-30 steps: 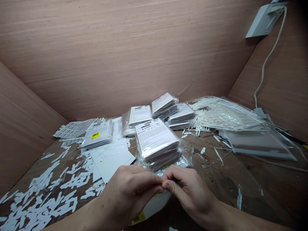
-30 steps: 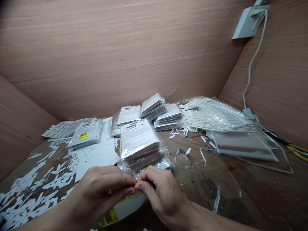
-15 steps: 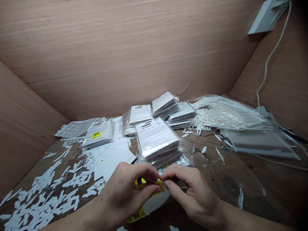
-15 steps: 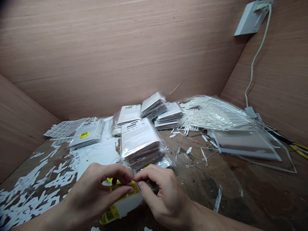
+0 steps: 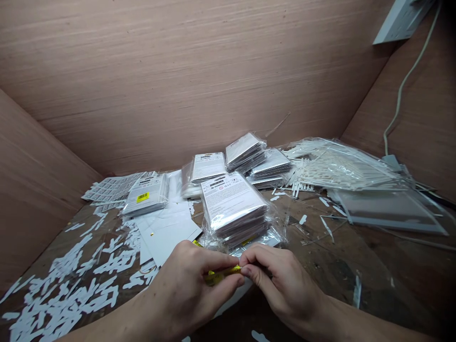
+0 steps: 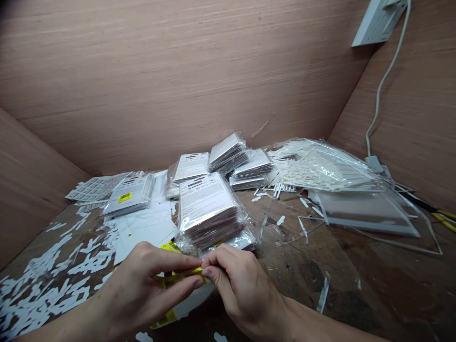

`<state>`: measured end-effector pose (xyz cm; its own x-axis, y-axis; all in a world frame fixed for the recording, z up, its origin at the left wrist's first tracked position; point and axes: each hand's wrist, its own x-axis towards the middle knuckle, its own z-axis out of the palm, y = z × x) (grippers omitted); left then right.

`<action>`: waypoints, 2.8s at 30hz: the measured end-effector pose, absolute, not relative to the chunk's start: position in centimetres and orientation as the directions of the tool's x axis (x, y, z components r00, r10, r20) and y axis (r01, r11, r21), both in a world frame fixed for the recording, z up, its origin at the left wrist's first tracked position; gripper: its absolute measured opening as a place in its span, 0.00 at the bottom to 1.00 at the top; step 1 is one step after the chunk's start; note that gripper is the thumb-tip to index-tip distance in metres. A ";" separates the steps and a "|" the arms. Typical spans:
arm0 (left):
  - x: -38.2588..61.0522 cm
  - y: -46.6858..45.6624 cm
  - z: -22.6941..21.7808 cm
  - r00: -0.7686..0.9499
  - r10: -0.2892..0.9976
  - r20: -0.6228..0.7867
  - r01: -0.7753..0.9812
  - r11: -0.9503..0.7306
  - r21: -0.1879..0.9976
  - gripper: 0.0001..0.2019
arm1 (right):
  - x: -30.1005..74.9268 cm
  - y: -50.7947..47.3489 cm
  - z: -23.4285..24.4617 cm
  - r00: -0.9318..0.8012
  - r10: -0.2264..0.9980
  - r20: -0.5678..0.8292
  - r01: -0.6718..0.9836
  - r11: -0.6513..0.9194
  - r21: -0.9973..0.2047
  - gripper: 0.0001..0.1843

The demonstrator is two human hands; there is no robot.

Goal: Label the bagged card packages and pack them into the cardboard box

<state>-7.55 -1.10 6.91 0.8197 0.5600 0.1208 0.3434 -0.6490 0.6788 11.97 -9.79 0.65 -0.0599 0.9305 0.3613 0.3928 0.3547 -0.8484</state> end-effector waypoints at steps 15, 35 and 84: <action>-7.3 -0.9 6.6 0.776 0.628 -0.056 0.418 -0.446 0.791 0.06 | 11.8 -10.1 0.4 -0.077 0.927 0.366 0.425 0.363 -0.829 0.08; -7.5 -1.7 6.8 0.798 0.573 0.186 0.291 -0.636 0.715 0.06 | 12.0 -10.1 1.7 -0.057 0.978 0.201 0.365 0.208 -0.907 0.08; -3.6 11.4 16.4 0.991 0.005 0.134 -0.028 -0.969 0.244 0.15 | 11.9 -9.6 0.9 0.003 0.986 0.167 0.254 0.161 -0.954 0.11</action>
<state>-3.56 11.43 16.44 0.9910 0.0050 0.1341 -0.0281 -0.9695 0.2435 11.93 -9.56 0.89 0.0030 0.9860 0.1668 0.2541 0.1605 -0.9538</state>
